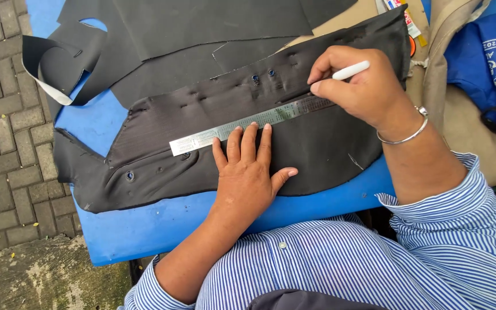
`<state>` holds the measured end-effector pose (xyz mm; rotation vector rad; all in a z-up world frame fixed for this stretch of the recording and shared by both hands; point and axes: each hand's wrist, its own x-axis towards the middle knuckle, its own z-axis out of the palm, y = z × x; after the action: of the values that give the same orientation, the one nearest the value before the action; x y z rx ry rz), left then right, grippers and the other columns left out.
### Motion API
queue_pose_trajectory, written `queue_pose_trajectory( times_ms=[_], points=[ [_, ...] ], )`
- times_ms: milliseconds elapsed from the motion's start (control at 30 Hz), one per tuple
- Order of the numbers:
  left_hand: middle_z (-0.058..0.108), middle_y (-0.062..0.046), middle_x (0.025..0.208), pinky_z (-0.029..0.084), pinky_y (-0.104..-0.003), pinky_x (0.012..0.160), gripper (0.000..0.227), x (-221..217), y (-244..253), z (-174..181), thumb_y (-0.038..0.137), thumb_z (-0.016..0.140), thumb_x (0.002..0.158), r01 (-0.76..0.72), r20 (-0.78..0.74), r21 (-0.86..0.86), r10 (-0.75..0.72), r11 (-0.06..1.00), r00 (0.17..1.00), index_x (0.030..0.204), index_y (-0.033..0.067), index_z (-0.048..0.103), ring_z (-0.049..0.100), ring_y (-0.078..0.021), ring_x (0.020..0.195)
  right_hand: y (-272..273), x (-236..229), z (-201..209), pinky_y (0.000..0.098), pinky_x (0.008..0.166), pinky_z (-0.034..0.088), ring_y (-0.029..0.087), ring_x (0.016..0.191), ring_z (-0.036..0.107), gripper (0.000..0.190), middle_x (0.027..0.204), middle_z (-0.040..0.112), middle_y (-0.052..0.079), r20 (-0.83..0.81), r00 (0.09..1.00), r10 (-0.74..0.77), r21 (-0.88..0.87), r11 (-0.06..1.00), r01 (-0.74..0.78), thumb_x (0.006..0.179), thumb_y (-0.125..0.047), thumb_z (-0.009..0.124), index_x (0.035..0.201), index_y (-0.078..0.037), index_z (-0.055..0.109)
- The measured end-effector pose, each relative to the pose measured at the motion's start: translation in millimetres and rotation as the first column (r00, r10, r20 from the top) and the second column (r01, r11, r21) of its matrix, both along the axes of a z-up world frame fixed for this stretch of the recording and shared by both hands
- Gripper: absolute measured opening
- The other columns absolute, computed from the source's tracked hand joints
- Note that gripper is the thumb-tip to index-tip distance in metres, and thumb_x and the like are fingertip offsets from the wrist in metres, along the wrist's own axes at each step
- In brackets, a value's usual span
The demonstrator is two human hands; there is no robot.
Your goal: Using a ruler and a white marker to mark layout points on a piece of black leather.
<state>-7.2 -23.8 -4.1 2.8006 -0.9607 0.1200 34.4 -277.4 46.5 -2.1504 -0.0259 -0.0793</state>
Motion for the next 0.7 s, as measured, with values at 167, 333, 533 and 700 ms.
queue_pose_trajectory(
  times_ms=[167,333,533,700],
  points=[
    [0.049,-0.013,0.148,0.03,-0.072,0.111,0.085,0,-1,0,0.075,0.04,0.096,-0.005,-0.006,0.011,0.006,1.0,1.0,0.152,0.0116,0.049,0.044,-0.0363,0.137,9,2,1,0.0253,0.069,0.044,0.01,0.076,0.058,0.004,0.082,0.066,-0.001,-0.015,1.0,0.01,-0.017,1.0,-0.01,0.086,-0.007,0.07,0.089,-0.009,0.071],
    [0.051,-0.013,0.146,0.032,-0.071,0.11,0.084,0,-1,2,0.075,0.043,0.095,0.002,0.022,0.018,-0.002,1.0,1.0,0.151,0.0117,0.051,0.046,-0.0352,0.134,12,2,1,0.026,0.065,0.044,0.01,0.071,0.059,0.002,0.078,0.067,-0.002,-0.029,0.999,0.025,-0.051,0.998,-0.027,0.087,-0.009,0.07,0.087,-0.011,0.07],
    [0.05,-0.012,0.147,0.03,-0.071,0.111,0.083,2,0,4,0.073,0.046,0.096,0.007,-0.02,0.02,-0.006,1.0,1.0,0.151,0.0115,0.05,0.044,-0.0354,0.135,-18,0,2,0.0269,0.066,0.043,0.011,0.071,0.059,0.004,0.078,0.068,-0.001,0.079,0.997,0.01,-0.162,0.987,0.003,0.085,-0.006,0.069,0.085,-0.009,0.072],
    [0.05,-0.013,0.148,0.029,-0.069,0.113,0.081,3,2,3,0.071,0.047,0.097,0.011,-0.018,0.013,-0.011,1.0,1.0,0.153,0.0121,0.049,0.044,-0.036,0.136,-51,-5,8,0.0282,0.067,0.043,0.011,0.078,0.059,0.009,0.078,0.068,-0.003,-0.026,0.982,-0.188,-0.288,0.942,0.172,0.085,-0.011,0.064,0.082,-0.012,0.072]
  ],
)
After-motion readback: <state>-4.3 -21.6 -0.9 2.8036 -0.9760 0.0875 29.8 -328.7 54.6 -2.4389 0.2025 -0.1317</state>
